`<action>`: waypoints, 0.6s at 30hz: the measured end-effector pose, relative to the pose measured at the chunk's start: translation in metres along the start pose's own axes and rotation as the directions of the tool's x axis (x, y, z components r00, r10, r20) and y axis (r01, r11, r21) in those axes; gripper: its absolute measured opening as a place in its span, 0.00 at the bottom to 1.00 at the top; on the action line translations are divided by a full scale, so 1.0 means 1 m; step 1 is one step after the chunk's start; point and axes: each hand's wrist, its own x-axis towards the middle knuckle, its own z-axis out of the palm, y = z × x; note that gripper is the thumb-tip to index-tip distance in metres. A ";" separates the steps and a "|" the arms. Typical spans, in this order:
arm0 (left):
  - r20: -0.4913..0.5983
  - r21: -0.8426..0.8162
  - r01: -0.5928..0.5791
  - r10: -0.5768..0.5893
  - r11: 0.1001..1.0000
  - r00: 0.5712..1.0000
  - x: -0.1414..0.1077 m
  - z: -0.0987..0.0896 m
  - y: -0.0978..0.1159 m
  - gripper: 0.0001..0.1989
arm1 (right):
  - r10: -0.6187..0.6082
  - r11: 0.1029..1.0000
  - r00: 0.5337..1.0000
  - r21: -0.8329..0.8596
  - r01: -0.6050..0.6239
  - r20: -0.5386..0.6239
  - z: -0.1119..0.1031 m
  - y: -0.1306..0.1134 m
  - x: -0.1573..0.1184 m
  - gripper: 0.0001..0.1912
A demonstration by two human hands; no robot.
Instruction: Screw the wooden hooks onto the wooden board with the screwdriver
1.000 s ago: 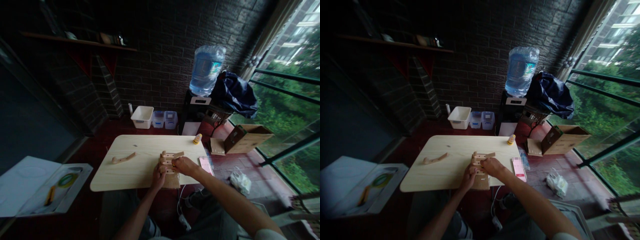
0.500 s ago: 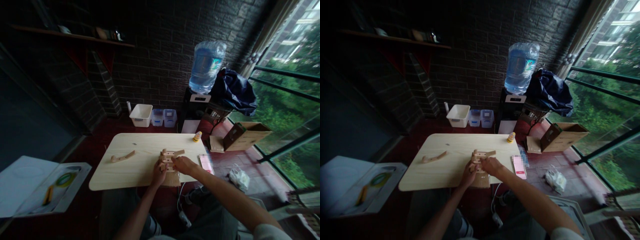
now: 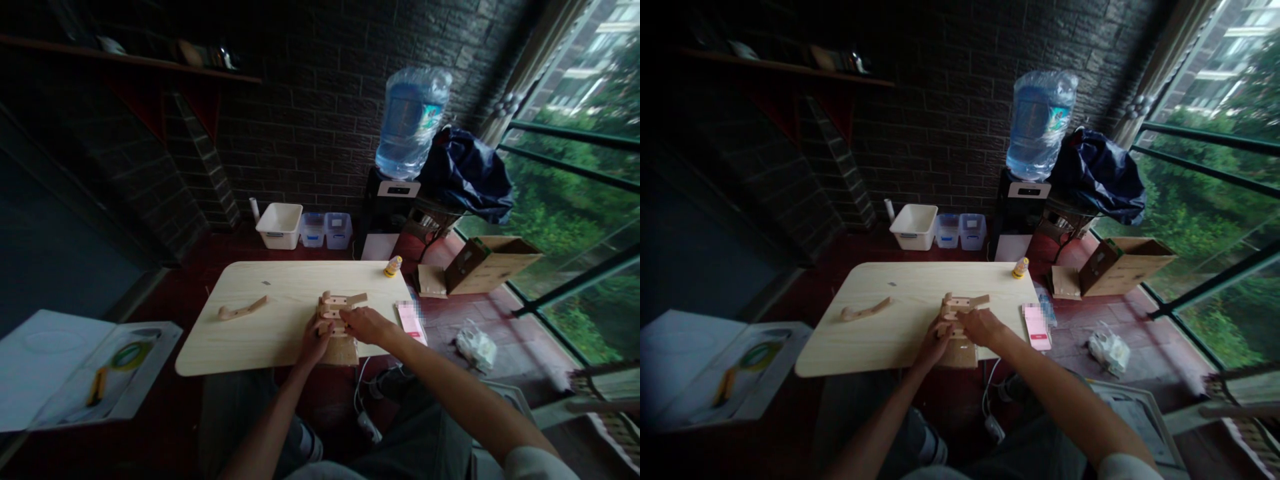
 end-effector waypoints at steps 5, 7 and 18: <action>0.092 -0.062 0.025 -0.019 0.998 0.996 -0.004 0.000 -0.015 0.16 | 0.004 1.000 1.000 -0.017 -0.004 0.017 -0.006 -0.001 0.002 0.15; 0.096 -0.064 0.039 -0.033 0.997 0.995 -0.006 0.000 -0.018 0.17 | 0.012 1.000 1.000 -0.013 -0.012 0.015 -0.005 -0.001 0.003 0.16; 0.150 -0.047 0.119 -0.111 0.992 0.982 -0.009 -0.003 -0.024 0.19 | 0.115 0.993 0.993 0.020 -0.114 -0.005 0.010 -0.003 0.016 0.20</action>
